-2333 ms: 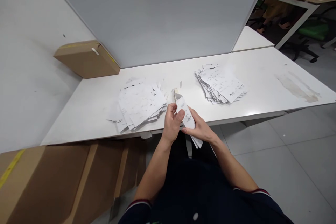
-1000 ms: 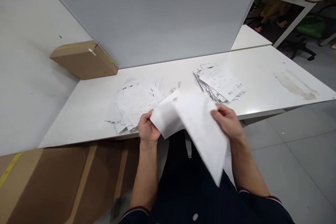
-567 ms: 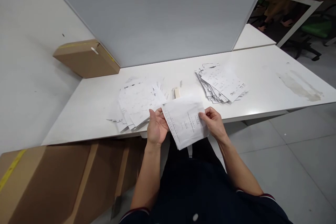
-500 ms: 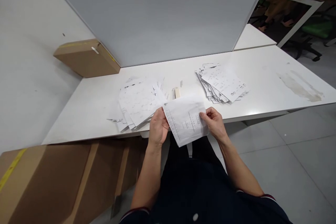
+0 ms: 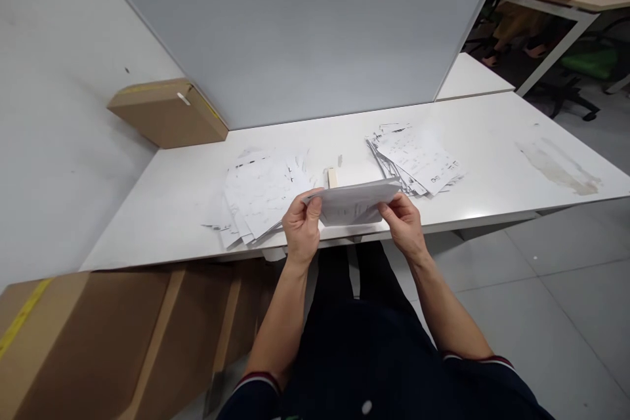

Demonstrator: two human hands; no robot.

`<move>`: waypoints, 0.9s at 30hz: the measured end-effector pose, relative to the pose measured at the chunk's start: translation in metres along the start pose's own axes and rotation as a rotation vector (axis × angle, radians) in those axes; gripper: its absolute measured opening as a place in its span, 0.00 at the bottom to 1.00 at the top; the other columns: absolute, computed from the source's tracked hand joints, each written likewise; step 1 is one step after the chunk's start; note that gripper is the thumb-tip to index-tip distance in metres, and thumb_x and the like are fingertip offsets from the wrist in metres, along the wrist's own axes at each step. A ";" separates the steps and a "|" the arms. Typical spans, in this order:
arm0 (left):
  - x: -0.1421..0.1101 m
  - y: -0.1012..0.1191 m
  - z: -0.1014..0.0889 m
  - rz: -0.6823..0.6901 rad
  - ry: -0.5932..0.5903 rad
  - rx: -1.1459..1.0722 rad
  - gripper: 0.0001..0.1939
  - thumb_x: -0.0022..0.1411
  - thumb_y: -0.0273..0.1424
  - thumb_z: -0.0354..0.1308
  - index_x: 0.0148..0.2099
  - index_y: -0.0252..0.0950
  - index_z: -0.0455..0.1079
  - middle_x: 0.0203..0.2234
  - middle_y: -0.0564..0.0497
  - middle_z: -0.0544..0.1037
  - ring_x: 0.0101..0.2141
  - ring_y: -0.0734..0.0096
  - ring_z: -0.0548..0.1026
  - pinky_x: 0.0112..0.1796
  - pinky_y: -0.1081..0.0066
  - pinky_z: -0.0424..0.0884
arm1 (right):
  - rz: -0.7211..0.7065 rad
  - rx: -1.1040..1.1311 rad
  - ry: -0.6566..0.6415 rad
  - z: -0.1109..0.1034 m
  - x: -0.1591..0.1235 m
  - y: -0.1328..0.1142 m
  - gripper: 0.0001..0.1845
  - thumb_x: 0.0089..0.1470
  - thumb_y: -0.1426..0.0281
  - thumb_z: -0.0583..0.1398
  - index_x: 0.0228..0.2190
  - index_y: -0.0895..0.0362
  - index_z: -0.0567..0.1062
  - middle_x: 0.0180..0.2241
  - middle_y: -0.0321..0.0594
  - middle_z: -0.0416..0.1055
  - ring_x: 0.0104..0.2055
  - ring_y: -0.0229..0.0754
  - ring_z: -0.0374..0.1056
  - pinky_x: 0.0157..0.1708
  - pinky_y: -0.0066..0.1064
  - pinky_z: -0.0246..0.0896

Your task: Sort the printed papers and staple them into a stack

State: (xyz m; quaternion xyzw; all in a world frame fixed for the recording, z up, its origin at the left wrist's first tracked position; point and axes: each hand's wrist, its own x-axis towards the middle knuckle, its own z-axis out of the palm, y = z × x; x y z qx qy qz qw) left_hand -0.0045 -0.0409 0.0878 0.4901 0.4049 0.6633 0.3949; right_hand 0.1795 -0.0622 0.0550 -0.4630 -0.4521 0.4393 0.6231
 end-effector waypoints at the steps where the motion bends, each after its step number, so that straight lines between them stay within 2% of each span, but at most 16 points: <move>1: 0.001 -0.003 0.000 -0.013 -0.018 0.001 0.09 0.57 0.36 0.60 0.39 0.40 0.75 0.28 0.53 0.76 0.33 0.73 0.72 0.38 0.75 0.67 | 0.004 0.016 -0.005 0.000 0.002 0.004 0.11 0.50 0.61 0.62 0.33 0.53 0.70 0.32 0.37 0.71 0.37 0.40 0.68 0.42 0.34 0.63; 7: 0.000 -0.024 -0.003 -0.128 -0.009 -0.019 0.10 0.55 0.39 0.61 0.34 0.38 0.74 0.23 0.55 0.70 0.30 0.73 0.69 0.34 0.75 0.65 | 0.041 0.001 -0.025 0.003 0.008 0.019 0.15 0.49 0.59 0.62 0.37 0.54 0.70 0.35 0.39 0.73 0.41 0.43 0.68 0.45 0.37 0.62; 12: 0.003 -0.021 -0.003 -0.123 0.014 -0.073 0.09 0.56 0.39 0.60 0.34 0.39 0.73 0.23 0.55 0.69 0.27 0.75 0.65 0.32 0.76 0.63 | -0.016 0.018 -0.033 0.006 0.012 0.012 0.15 0.49 0.60 0.62 0.38 0.52 0.71 0.36 0.38 0.73 0.41 0.43 0.68 0.47 0.38 0.61; 17: 0.000 -0.017 -0.004 -0.172 0.003 -0.050 0.09 0.57 0.38 0.59 0.32 0.38 0.71 0.18 0.58 0.58 0.21 0.77 0.55 0.25 0.76 0.56 | -0.025 -0.077 -0.063 0.002 0.015 0.017 0.17 0.51 0.58 0.60 0.40 0.53 0.70 0.38 0.40 0.72 0.43 0.44 0.67 0.46 0.37 0.61; 22: -0.001 -0.015 -0.003 -0.152 -0.005 -0.039 0.15 0.58 0.40 0.58 0.24 0.37 0.63 0.17 0.58 0.54 0.20 0.77 0.52 0.25 0.75 0.54 | -0.061 -0.065 -0.076 0.003 0.020 0.017 0.16 0.52 0.57 0.59 0.40 0.53 0.69 0.38 0.39 0.72 0.43 0.42 0.67 0.46 0.35 0.61; 27: -0.003 -0.018 -0.004 -0.173 -0.016 -0.061 0.17 0.58 0.40 0.58 0.24 0.37 0.60 0.17 0.59 0.53 0.19 0.79 0.50 0.23 0.76 0.54 | -0.081 -0.086 -0.071 0.007 0.024 0.015 0.16 0.52 0.56 0.58 0.40 0.52 0.69 0.37 0.39 0.71 0.41 0.42 0.66 0.43 0.34 0.62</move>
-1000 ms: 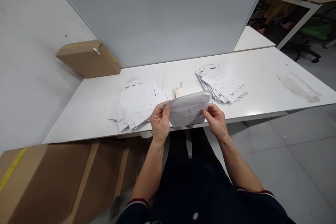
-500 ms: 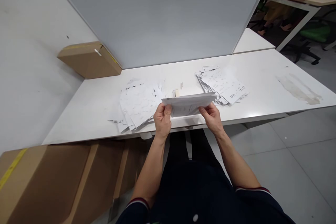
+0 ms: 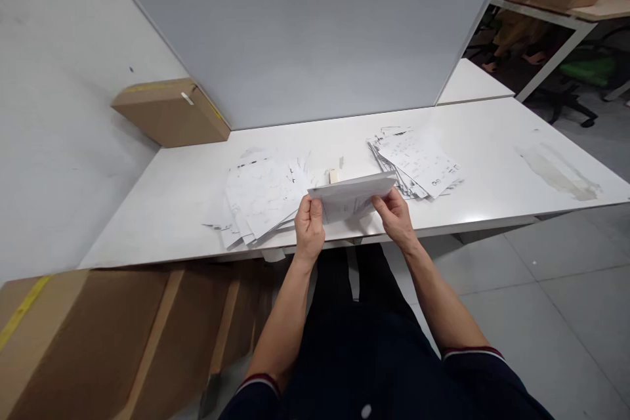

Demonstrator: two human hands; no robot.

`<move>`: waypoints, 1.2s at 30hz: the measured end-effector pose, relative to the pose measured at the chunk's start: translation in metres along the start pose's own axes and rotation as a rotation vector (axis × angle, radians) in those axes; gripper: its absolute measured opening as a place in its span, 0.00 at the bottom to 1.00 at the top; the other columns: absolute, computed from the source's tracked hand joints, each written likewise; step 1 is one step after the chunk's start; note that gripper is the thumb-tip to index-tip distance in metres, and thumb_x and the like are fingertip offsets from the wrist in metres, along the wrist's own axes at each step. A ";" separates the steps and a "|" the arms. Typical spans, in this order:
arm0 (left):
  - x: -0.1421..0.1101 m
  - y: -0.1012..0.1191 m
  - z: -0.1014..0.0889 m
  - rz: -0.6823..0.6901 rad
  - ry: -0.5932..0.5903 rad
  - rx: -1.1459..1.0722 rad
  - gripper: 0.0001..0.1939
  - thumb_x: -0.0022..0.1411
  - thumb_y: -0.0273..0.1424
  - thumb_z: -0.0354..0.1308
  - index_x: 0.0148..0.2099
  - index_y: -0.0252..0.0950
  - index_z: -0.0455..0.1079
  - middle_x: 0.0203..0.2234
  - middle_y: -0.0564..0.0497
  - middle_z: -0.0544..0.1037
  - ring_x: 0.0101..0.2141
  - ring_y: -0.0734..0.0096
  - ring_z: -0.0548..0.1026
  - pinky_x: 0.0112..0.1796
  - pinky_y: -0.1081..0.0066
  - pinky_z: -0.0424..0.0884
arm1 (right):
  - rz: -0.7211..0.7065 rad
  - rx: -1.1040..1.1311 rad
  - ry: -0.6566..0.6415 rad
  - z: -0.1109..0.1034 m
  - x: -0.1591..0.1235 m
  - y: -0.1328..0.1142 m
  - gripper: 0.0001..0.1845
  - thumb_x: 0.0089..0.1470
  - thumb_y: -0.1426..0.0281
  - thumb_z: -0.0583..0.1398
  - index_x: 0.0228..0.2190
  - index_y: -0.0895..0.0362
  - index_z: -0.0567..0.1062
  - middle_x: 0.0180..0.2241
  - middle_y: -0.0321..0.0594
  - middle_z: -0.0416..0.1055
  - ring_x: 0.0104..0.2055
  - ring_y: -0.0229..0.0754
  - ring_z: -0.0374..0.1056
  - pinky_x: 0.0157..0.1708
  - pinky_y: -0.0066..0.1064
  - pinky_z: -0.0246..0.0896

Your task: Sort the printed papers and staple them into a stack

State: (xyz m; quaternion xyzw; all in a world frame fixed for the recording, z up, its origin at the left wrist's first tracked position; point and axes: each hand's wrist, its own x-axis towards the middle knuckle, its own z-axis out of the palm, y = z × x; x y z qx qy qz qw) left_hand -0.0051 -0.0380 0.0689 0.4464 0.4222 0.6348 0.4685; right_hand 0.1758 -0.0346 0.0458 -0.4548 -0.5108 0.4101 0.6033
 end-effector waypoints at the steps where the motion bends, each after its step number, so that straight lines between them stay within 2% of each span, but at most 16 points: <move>1: 0.000 0.000 0.000 -0.012 0.004 -0.005 0.17 0.58 0.39 0.59 0.23 0.37 0.59 0.16 0.59 0.53 0.19 0.79 0.51 0.23 0.76 0.54 | 0.003 -0.007 0.004 0.001 0.000 0.000 0.17 0.52 0.56 0.58 0.39 0.52 0.69 0.36 0.39 0.71 0.40 0.42 0.66 0.43 0.34 0.62; 6: 0.002 0.001 0.003 -0.008 0.117 -0.072 0.19 0.56 0.41 0.60 0.22 0.37 0.57 0.15 0.60 0.54 0.18 0.81 0.52 0.21 0.78 0.55 | 0.016 -0.035 -0.041 -0.001 0.002 0.001 0.16 0.49 0.57 0.61 0.38 0.53 0.68 0.35 0.37 0.70 0.38 0.41 0.66 0.40 0.33 0.62; 8: 0.004 0.001 0.003 -0.011 0.141 -0.145 0.17 0.56 0.42 0.59 0.25 0.38 0.60 0.17 0.59 0.59 0.19 0.81 0.59 0.23 0.78 0.59 | 0.003 -0.140 -0.083 -0.008 0.006 -0.007 0.13 0.50 0.58 0.60 0.35 0.53 0.70 0.31 0.36 0.70 0.34 0.40 0.65 0.36 0.32 0.62; 10: 0.007 0.000 0.001 -0.024 0.109 -0.203 0.13 0.55 0.42 0.61 0.31 0.39 0.65 0.23 0.57 0.68 0.26 0.78 0.68 0.30 0.77 0.65 | -0.061 -0.334 -0.119 -0.017 0.012 -0.024 0.10 0.52 0.60 0.58 0.32 0.54 0.71 0.29 0.36 0.70 0.32 0.40 0.65 0.33 0.31 0.60; 12: 0.009 -0.004 -0.003 -0.005 0.075 -0.175 0.15 0.52 0.40 0.64 0.40 0.40 0.67 0.32 0.53 0.73 0.35 0.74 0.72 0.39 0.74 0.68 | -0.181 -0.568 -0.165 -0.026 0.019 -0.047 0.08 0.55 0.62 0.57 0.32 0.53 0.71 0.29 0.37 0.70 0.32 0.41 0.65 0.34 0.32 0.58; 15: 0.008 -0.015 -0.011 0.085 0.076 0.047 0.27 0.49 0.34 0.67 0.51 0.43 0.64 0.47 0.49 0.71 0.50 0.69 0.68 0.50 0.70 0.62 | -0.365 -0.920 -0.296 -0.030 0.028 -0.083 0.07 0.57 0.68 0.54 0.33 0.54 0.71 0.31 0.39 0.72 0.35 0.43 0.65 0.41 0.36 0.55; 18: 0.003 -0.031 -0.017 0.105 0.014 0.255 0.29 0.50 0.32 0.66 0.54 0.42 0.63 0.54 0.46 0.66 0.57 0.64 0.61 0.57 0.65 0.54 | -0.431 -1.219 -0.445 -0.023 0.031 -0.097 0.09 0.59 0.73 0.50 0.32 0.55 0.71 0.30 0.42 0.72 0.34 0.44 0.65 0.43 0.40 0.53; 22: -0.001 -0.059 -0.020 -0.064 -0.099 0.273 0.21 0.55 0.36 0.61 0.50 0.38 0.67 0.45 0.44 0.73 0.48 0.63 0.70 0.49 0.65 0.63 | -0.369 -1.442 -0.579 -0.014 0.033 -0.082 0.08 0.58 0.74 0.51 0.31 0.57 0.70 0.28 0.43 0.71 0.31 0.45 0.64 0.36 0.37 0.53; 25: 0.000 -0.074 -0.023 -0.078 -0.144 0.297 0.17 0.58 0.38 0.58 0.47 0.36 0.69 0.41 0.45 0.76 0.44 0.64 0.72 0.46 0.66 0.65 | -0.344 -1.494 -0.590 -0.013 0.035 -0.075 0.06 0.58 0.74 0.52 0.30 0.57 0.69 0.28 0.43 0.70 0.31 0.44 0.64 0.32 0.35 0.50; 32: 0.002 -0.078 -0.029 -0.056 -0.215 0.458 0.17 0.62 0.42 0.50 0.44 0.35 0.69 0.35 0.48 0.77 0.40 0.65 0.73 0.43 0.68 0.65 | -0.226 -1.506 -0.659 -0.005 0.035 -0.095 0.06 0.59 0.71 0.52 0.34 0.57 0.68 0.32 0.43 0.71 0.29 0.40 0.64 0.23 0.29 0.43; 36: 0.002 -0.076 -0.031 -0.038 -0.222 0.530 0.15 0.63 0.41 0.49 0.38 0.35 0.70 0.26 0.52 0.74 0.33 0.69 0.72 0.37 0.71 0.66 | -0.127 -1.544 -0.702 -0.003 0.034 -0.098 0.07 0.59 0.71 0.51 0.35 0.56 0.70 0.24 0.39 0.70 0.24 0.39 0.63 0.22 0.28 0.40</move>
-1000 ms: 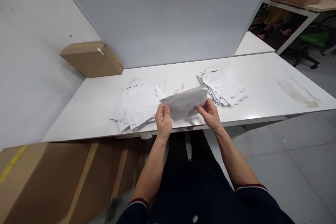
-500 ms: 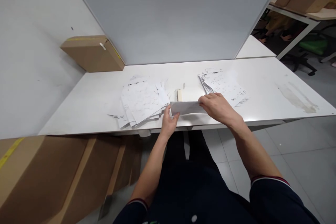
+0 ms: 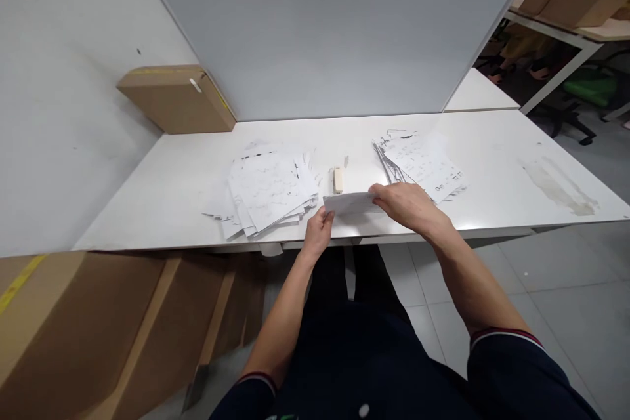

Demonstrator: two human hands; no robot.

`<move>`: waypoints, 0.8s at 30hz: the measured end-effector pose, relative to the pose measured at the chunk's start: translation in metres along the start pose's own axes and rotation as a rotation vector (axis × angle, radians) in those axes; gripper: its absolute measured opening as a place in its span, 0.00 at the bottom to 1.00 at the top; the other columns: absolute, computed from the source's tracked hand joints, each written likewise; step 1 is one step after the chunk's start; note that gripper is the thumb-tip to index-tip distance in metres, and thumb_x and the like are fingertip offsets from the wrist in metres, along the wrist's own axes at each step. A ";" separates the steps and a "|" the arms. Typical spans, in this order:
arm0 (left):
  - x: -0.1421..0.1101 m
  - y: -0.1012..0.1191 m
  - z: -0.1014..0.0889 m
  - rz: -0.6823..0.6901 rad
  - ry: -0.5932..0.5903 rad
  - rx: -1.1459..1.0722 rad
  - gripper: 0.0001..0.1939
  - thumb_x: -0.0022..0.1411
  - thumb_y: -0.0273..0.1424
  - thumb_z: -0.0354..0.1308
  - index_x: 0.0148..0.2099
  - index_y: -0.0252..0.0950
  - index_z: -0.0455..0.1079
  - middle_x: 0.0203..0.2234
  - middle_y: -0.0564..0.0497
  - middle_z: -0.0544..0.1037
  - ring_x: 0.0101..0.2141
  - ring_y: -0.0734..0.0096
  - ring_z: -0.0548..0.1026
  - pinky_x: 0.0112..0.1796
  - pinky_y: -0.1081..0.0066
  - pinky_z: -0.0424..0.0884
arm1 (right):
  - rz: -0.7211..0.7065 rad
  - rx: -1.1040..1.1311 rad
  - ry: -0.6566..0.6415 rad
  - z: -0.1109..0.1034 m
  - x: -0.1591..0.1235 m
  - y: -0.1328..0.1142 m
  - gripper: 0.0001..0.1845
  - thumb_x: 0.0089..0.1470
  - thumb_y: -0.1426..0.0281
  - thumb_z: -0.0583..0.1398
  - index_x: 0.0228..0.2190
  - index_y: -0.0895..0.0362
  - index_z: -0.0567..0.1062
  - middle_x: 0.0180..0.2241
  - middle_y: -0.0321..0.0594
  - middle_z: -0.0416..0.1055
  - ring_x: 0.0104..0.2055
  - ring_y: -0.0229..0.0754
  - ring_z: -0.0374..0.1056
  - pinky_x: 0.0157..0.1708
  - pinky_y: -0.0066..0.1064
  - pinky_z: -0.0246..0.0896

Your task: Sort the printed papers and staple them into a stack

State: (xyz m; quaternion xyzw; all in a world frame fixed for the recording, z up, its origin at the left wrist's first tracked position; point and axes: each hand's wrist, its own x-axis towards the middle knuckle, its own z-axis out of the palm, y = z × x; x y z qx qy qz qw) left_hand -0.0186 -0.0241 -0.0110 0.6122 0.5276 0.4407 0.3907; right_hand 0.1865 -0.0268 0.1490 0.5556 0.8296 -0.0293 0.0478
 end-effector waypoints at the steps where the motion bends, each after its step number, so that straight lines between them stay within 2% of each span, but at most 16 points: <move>1: 0.000 0.001 -0.001 0.009 -0.001 0.009 0.15 0.63 0.41 0.49 0.36 0.36 0.69 0.25 0.53 0.73 0.31 0.70 0.71 0.36 0.72 0.65 | 0.003 0.005 -0.004 0.000 -0.002 0.001 0.09 0.59 0.71 0.51 0.33 0.57 0.71 0.22 0.39 0.69 0.23 0.38 0.62 0.22 0.28 0.40; 4: 0.000 0.009 -0.007 0.043 0.009 -0.019 0.14 0.61 0.41 0.52 0.33 0.36 0.69 0.22 0.56 0.69 0.27 0.75 0.67 0.32 0.75 0.63 | 0.021 0.111 0.032 -0.001 -0.014 0.011 0.12 0.59 0.69 0.51 0.27 0.56 0.72 0.20 0.38 0.67 0.22 0.37 0.61 0.23 0.28 0.43; 7: 0.000 0.021 -0.011 0.038 0.011 -0.086 0.13 0.58 0.41 0.55 0.32 0.35 0.70 0.21 0.56 0.69 0.24 0.77 0.65 0.29 0.76 0.62 | 0.049 0.364 0.018 0.010 -0.029 0.024 0.15 0.57 0.64 0.53 0.23 0.56 0.71 0.19 0.36 0.67 0.22 0.37 0.61 0.22 0.28 0.48; 10: 0.001 0.026 -0.011 -0.005 -0.018 -0.070 0.12 0.57 0.39 0.57 0.33 0.35 0.71 0.23 0.55 0.72 0.25 0.76 0.67 0.29 0.75 0.64 | 0.197 0.799 -0.118 0.040 -0.041 0.034 0.14 0.53 0.59 0.57 0.24 0.56 0.72 0.25 0.38 0.73 0.25 0.39 0.67 0.23 0.28 0.56; 12: 0.003 0.025 -0.009 -0.037 -0.015 0.010 0.09 0.57 0.36 0.57 0.35 0.35 0.72 0.25 0.53 0.74 0.26 0.75 0.69 0.30 0.75 0.65 | 0.355 1.103 -0.226 0.066 -0.046 0.036 0.14 0.49 0.58 0.60 0.28 0.57 0.75 0.30 0.40 0.76 0.29 0.42 0.70 0.25 0.29 0.61; 14: 0.007 0.021 -0.006 -0.029 0.012 0.118 0.09 0.58 0.33 0.55 0.39 0.36 0.72 0.25 0.53 0.74 0.27 0.74 0.71 0.31 0.73 0.67 | 0.476 1.305 -0.270 0.091 -0.051 0.036 0.17 0.47 0.58 0.62 0.32 0.59 0.75 0.32 0.42 0.77 0.31 0.44 0.72 0.27 0.29 0.64; 16: 0.012 0.016 -0.003 0.035 0.059 0.217 0.11 0.60 0.31 0.52 0.44 0.36 0.71 0.27 0.52 0.75 0.28 0.72 0.72 0.34 0.72 0.68 | 0.540 1.399 -0.243 0.111 -0.053 0.035 0.18 0.46 0.57 0.63 0.32 0.59 0.76 0.32 0.43 0.77 0.31 0.43 0.72 0.27 0.28 0.64; 19: 0.021 0.009 0.001 0.163 0.122 0.312 0.16 0.64 0.29 0.46 0.51 0.35 0.67 0.35 0.47 0.75 0.35 0.69 0.73 0.37 0.69 0.69 | 0.591 1.461 -0.178 0.128 -0.052 0.034 0.18 0.45 0.58 0.64 0.31 0.60 0.75 0.32 0.42 0.78 0.30 0.42 0.72 0.27 0.27 0.64; 21: 0.026 0.005 0.004 0.229 0.122 0.353 0.19 0.65 0.27 0.42 0.55 0.35 0.64 0.38 0.45 0.73 0.37 0.68 0.72 0.39 0.68 0.69 | 0.618 1.481 -0.160 0.133 -0.048 0.035 0.18 0.44 0.58 0.64 0.32 0.60 0.76 0.32 0.42 0.78 0.31 0.42 0.73 0.28 0.27 0.65; 24: 0.031 0.003 0.007 0.282 0.090 0.415 0.21 0.65 0.25 0.39 0.58 0.35 0.61 0.35 0.45 0.72 0.37 0.68 0.71 0.40 0.67 0.68 | 0.654 1.486 -0.151 0.132 -0.040 0.035 0.18 0.44 0.59 0.64 0.33 0.60 0.76 0.34 0.43 0.78 0.32 0.43 0.73 0.28 0.27 0.66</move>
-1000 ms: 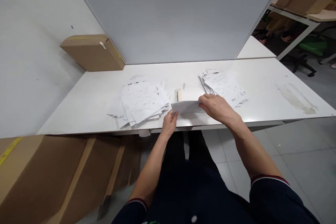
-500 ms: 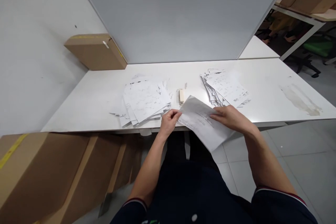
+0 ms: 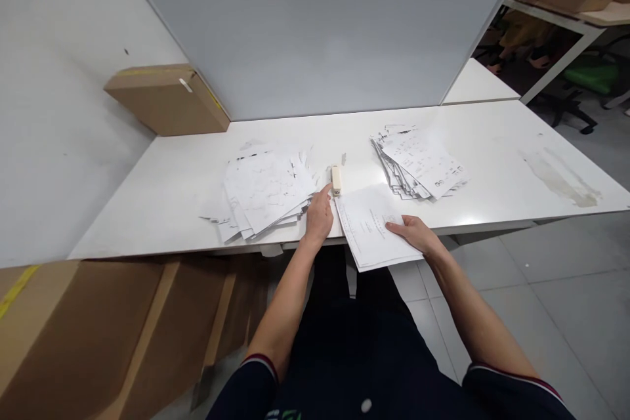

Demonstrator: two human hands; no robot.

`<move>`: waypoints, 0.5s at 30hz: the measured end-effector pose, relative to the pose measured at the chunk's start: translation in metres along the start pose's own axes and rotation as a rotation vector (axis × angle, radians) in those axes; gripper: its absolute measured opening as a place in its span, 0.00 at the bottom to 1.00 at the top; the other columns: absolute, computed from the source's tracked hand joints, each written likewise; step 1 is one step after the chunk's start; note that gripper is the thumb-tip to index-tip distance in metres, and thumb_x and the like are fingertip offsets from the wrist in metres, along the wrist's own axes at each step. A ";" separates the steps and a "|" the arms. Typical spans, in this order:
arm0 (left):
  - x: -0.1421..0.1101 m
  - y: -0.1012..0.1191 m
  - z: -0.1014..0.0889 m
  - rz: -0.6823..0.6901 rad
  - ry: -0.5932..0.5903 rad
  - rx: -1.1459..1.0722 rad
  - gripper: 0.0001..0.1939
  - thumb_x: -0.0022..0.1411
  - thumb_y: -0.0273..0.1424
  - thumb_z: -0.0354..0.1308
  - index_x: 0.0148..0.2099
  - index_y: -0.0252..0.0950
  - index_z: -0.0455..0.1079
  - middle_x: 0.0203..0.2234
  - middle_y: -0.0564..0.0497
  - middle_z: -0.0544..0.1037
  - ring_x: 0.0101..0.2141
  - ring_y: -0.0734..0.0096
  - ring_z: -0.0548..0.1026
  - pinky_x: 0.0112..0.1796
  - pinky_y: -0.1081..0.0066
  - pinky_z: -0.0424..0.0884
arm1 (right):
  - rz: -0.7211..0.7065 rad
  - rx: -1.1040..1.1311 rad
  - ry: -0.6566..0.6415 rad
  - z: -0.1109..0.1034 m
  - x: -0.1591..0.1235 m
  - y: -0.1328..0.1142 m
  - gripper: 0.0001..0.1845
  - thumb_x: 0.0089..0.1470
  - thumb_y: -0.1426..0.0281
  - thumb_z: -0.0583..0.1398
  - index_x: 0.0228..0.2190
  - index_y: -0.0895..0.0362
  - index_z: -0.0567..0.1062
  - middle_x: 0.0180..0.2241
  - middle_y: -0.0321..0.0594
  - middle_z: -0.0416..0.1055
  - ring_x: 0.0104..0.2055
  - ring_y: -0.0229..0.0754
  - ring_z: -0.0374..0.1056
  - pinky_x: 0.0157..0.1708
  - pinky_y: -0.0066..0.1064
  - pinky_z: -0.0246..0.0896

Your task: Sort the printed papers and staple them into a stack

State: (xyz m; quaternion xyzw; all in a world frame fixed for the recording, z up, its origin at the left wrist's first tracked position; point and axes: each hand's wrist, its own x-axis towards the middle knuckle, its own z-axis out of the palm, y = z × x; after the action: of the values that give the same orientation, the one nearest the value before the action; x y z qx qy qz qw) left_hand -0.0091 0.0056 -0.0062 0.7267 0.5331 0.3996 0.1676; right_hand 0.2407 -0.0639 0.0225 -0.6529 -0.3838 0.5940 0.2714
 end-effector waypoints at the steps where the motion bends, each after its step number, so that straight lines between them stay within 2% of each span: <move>1: 0.001 0.000 0.001 0.010 -0.009 0.016 0.21 0.65 0.25 0.39 0.58 0.35 0.61 0.34 0.46 0.72 0.36 0.68 0.71 0.40 0.67 0.68 | 0.004 0.005 0.011 0.001 0.001 -0.003 0.18 0.45 0.59 0.64 0.33 0.60 0.76 0.34 0.44 0.78 0.32 0.43 0.73 0.29 0.27 0.66; 8: 0.004 0.000 0.003 -0.036 -0.093 0.088 0.24 0.64 0.23 0.39 0.60 0.38 0.60 0.34 0.46 0.70 0.36 0.66 0.69 0.39 0.67 0.67 | 0.028 0.018 0.063 0.010 0.005 -0.017 0.13 0.47 0.63 0.63 0.32 0.60 0.76 0.34 0.45 0.78 0.32 0.42 0.74 0.28 0.26 0.67; 15: 0.008 0.004 0.004 -0.110 -0.180 0.180 0.26 0.62 0.20 0.40 0.60 0.39 0.62 0.36 0.46 0.69 0.36 0.67 0.69 0.39 0.69 0.67 | 0.022 0.075 0.072 0.014 0.008 -0.015 0.12 0.46 0.64 0.63 0.32 0.60 0.76 0.34 0.44 0.78 0.32 0.43 0.74 0.28 0.26 0.67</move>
State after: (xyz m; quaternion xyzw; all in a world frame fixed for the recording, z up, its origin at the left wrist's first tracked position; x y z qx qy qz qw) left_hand -0.0033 0.0119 -0.0029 0.7414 0.5886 0.2735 0.1706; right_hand 0.2241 -0.0500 0.0277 -0.6674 -0.3442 0.5869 0.3027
